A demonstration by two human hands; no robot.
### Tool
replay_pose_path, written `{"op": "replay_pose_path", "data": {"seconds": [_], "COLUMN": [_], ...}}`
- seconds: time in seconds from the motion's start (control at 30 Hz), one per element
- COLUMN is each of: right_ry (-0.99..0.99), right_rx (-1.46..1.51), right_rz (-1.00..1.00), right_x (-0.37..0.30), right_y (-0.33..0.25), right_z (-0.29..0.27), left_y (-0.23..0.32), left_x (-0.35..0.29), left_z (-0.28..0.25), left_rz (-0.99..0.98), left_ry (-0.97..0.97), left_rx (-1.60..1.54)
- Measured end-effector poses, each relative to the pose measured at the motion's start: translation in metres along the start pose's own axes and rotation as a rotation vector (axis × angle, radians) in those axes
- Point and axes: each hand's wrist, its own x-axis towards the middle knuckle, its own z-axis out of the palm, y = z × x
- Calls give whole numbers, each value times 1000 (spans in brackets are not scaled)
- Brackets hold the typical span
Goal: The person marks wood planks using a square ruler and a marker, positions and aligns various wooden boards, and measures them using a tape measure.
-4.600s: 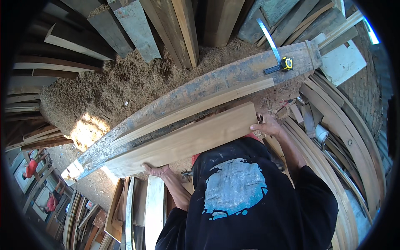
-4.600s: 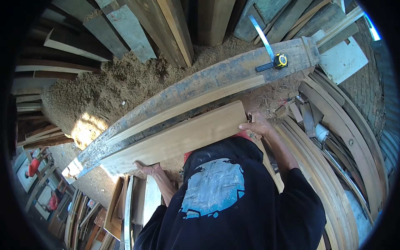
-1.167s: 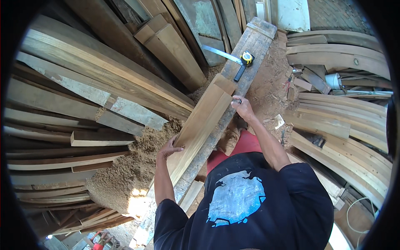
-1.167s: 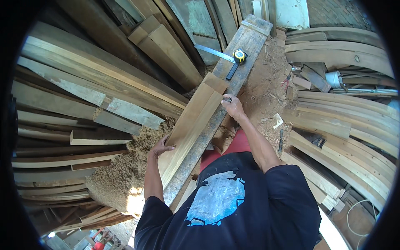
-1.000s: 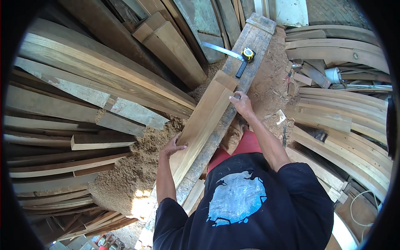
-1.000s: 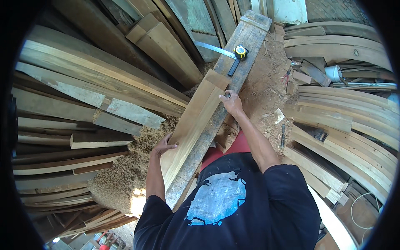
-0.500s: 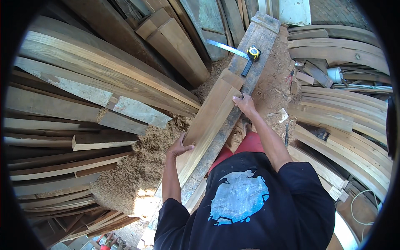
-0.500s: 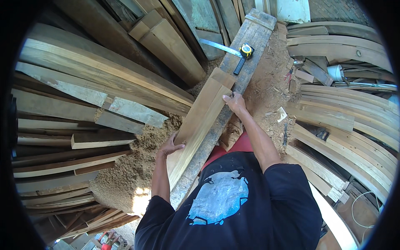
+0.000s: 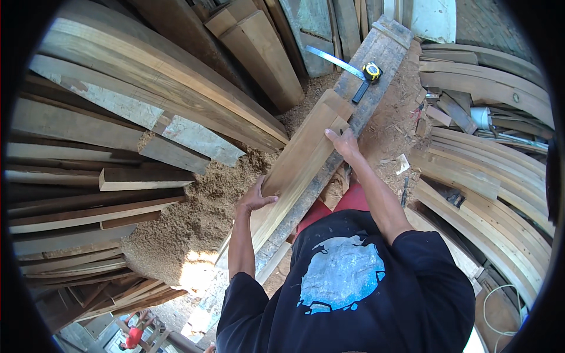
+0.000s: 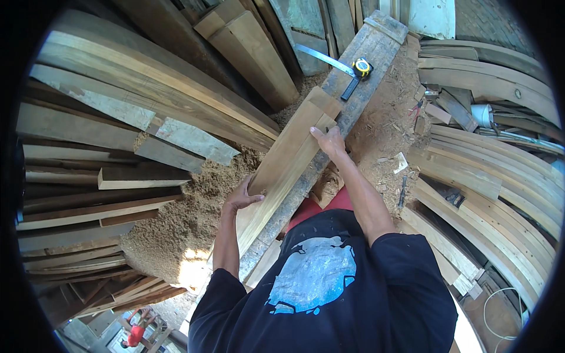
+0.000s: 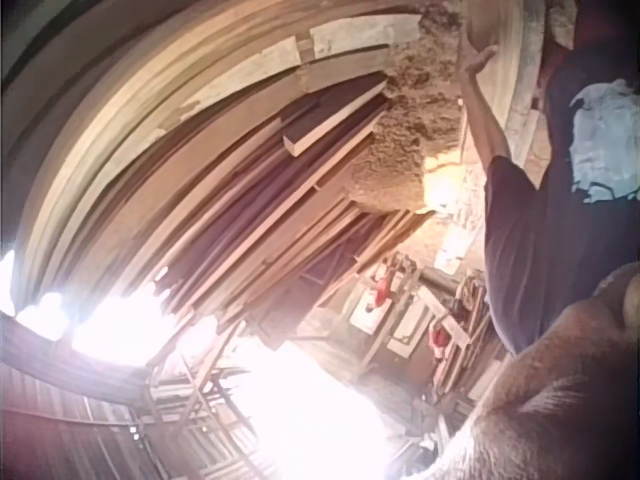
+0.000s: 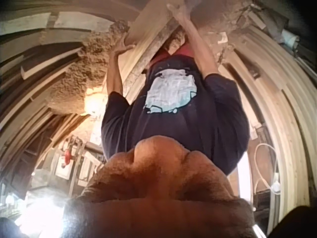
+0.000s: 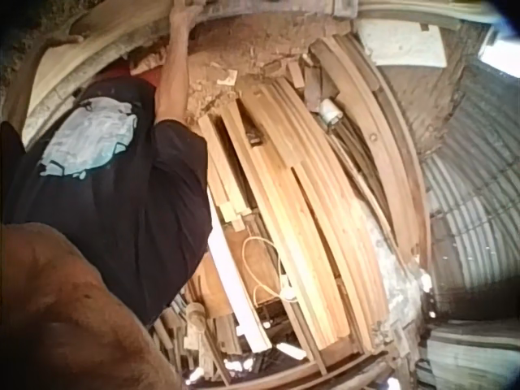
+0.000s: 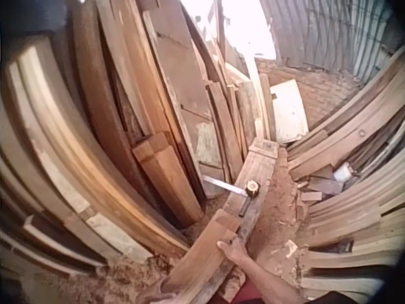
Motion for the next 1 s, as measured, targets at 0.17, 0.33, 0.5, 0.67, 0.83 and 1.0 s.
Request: {"op": "replay_pose_path", "data": {"seconds": [0.17,0.33,0.5,0.67,0.83,1.0], "right_ry": [-161,-282,-158,-248,-336,-295], "right_rx": [164,181,121,316,257,73], "right_rz": [-127,11,-102,58,-6,-263], "right_x": [-1,-2,-5,7,1,40], "right_y": [9,14,30,14,-11,13], "right_z": [-17,-37,-59,-87,-102,-95], "left_y": [12,33,57,58,58,72], "left_x": [-18,-36,-52,-62,-70,-61], "left_z": [15,46,87,126,148,160], "left_rz": [-2,-91,-149,-76,-82,10], "left_ry": [160,304,445,624,690,751], "left_rx": [228,467,619,651,701,715]}}
